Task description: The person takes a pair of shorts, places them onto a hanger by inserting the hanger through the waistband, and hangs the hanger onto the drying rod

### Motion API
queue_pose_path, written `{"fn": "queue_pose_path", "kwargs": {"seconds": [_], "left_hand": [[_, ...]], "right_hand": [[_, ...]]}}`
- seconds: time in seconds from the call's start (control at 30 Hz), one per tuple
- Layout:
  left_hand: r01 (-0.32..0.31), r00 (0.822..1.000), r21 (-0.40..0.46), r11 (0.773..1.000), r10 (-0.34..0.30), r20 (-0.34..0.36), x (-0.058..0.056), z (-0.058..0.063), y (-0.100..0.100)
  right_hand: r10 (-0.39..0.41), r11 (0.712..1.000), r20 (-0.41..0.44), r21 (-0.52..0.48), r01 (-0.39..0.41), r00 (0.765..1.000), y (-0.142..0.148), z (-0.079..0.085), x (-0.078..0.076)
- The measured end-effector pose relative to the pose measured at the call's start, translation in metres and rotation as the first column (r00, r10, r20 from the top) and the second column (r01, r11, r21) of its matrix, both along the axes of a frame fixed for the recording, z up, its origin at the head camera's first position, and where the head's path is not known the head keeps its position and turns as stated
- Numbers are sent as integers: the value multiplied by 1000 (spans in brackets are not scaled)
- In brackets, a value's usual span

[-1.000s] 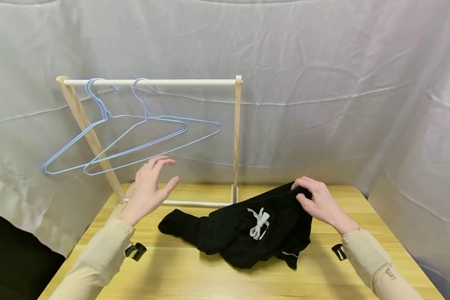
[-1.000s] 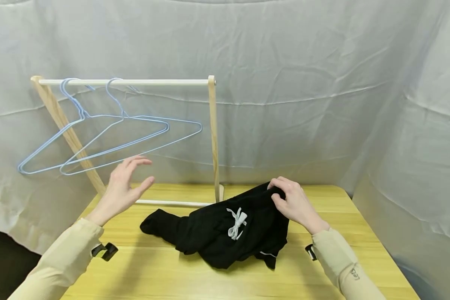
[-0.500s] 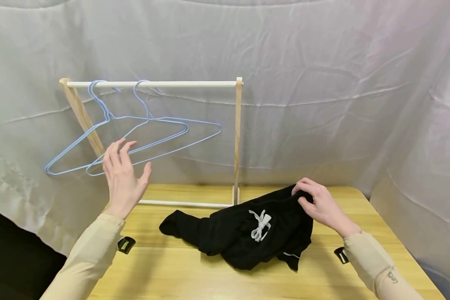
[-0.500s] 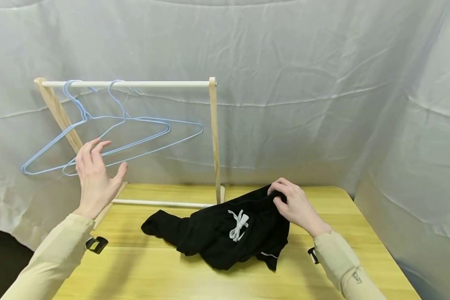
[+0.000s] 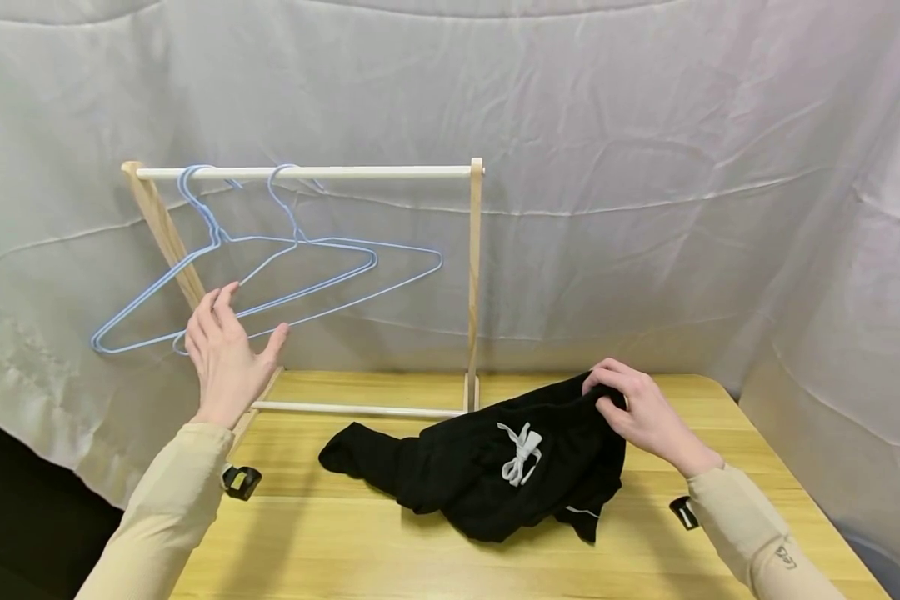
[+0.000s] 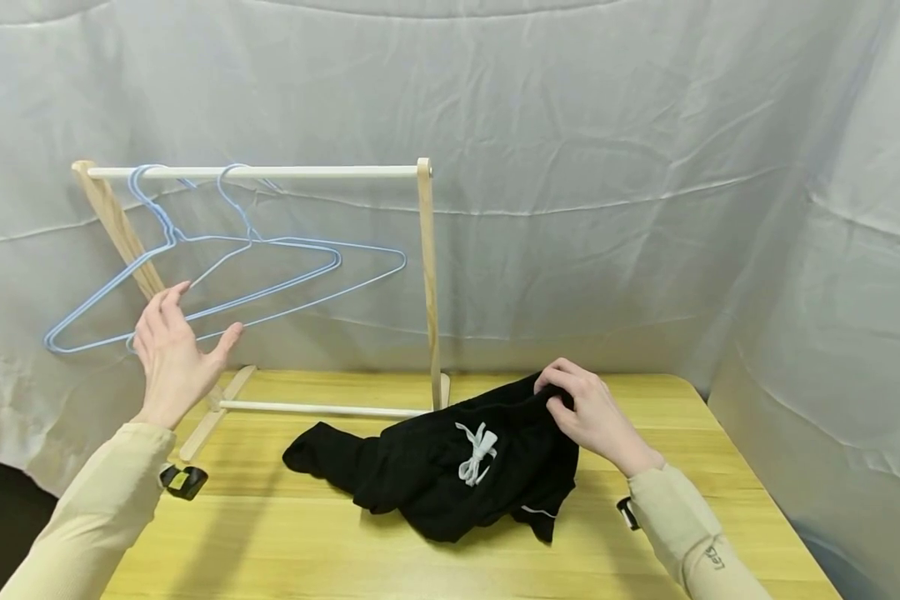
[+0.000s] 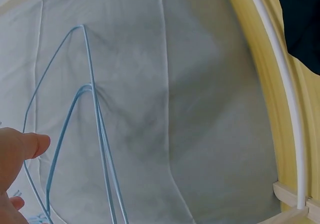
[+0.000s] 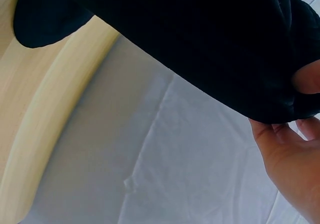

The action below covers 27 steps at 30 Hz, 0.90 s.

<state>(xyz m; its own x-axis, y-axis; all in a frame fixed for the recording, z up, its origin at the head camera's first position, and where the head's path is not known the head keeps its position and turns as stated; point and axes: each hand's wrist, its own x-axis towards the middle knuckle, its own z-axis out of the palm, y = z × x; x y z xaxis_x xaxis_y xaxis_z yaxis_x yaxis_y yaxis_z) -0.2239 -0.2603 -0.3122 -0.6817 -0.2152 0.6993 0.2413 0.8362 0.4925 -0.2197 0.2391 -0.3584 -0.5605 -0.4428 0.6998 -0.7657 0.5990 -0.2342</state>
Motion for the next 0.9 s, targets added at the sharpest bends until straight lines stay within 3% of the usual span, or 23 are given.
{"fn": "queue_pose_path", "kwargs": {"seconds": [0.53,0.73,0.9], "left_hand": [[-48,994,49,998,42,104,3,-2,-12],[-66,981,108,992,44,188,5,0,-18],[-86,975,180,980,46,216,6,1,-25]], "right_hand": [[-2,1000,-1,15,2,1000,3,-3,0],[-1,1000,-6,10,1,1000,3,-4,0],[0,1000,-5,4,0,1000,3,-5,0]]}}
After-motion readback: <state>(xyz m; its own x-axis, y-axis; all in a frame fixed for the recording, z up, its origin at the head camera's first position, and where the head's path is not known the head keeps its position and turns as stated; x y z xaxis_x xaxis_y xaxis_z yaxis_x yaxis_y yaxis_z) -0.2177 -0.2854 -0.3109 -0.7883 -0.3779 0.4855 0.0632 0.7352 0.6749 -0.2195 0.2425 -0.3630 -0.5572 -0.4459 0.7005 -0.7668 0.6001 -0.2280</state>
